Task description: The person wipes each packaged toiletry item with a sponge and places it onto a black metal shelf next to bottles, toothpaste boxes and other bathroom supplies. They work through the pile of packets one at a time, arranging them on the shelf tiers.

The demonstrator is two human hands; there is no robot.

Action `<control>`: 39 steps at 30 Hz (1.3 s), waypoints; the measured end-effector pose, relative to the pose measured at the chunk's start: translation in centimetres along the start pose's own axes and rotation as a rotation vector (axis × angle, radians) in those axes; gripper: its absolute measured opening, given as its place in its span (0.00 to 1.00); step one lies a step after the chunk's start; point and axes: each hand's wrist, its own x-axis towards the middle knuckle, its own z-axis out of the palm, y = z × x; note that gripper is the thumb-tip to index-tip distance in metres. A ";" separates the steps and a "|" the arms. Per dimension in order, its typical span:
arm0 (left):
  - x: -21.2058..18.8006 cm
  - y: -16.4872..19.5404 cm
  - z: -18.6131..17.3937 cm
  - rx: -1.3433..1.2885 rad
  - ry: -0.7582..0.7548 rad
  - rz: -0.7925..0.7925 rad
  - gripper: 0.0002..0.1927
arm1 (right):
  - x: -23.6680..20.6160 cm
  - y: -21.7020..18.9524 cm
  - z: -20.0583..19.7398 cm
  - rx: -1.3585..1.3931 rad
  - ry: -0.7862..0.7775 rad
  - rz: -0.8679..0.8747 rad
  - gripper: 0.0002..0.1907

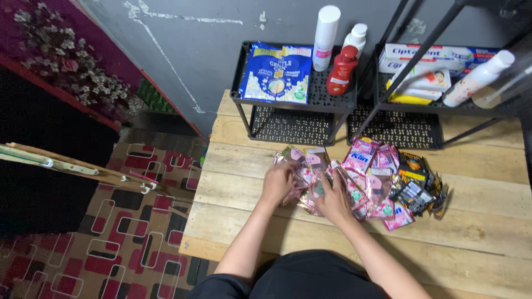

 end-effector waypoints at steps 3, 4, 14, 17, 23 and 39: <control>-1.4 0.0 2.4 0.019 -0.186 -0.138 0.17 | -0.4 0.7 0.7 -0.015 0.015 0.092 0.42; -1.7 0.2 3.2 0.033 -0.240 -0.173 0.17 | -0.5 0.7 0.7 -0.002 0.014 0.098 0.41; -1.2 2.8 5.6 0.091 -0.269 -0.451 0.30 | -1.2 0.1 -1.2 0.149 -0.120 0.005 0.31; -1.1 1.4 5.9 -0.149 -0.266 -0.417 0.22 | -1.4 0.6 -1.3 0.243 -0.138 -0.070 0.31; -2.0 -0.7 4.7 -1.335 -0.482 -0.721 0.15 | -1.3 1.6 -0.8 0.569 0.037 0.050 0.25; -7.8 -2.4 2.3 -1.806 -0.651 -0.713 0.48 | 2.1 2.0 -2.7 0.412 0.311 -0.039 0.16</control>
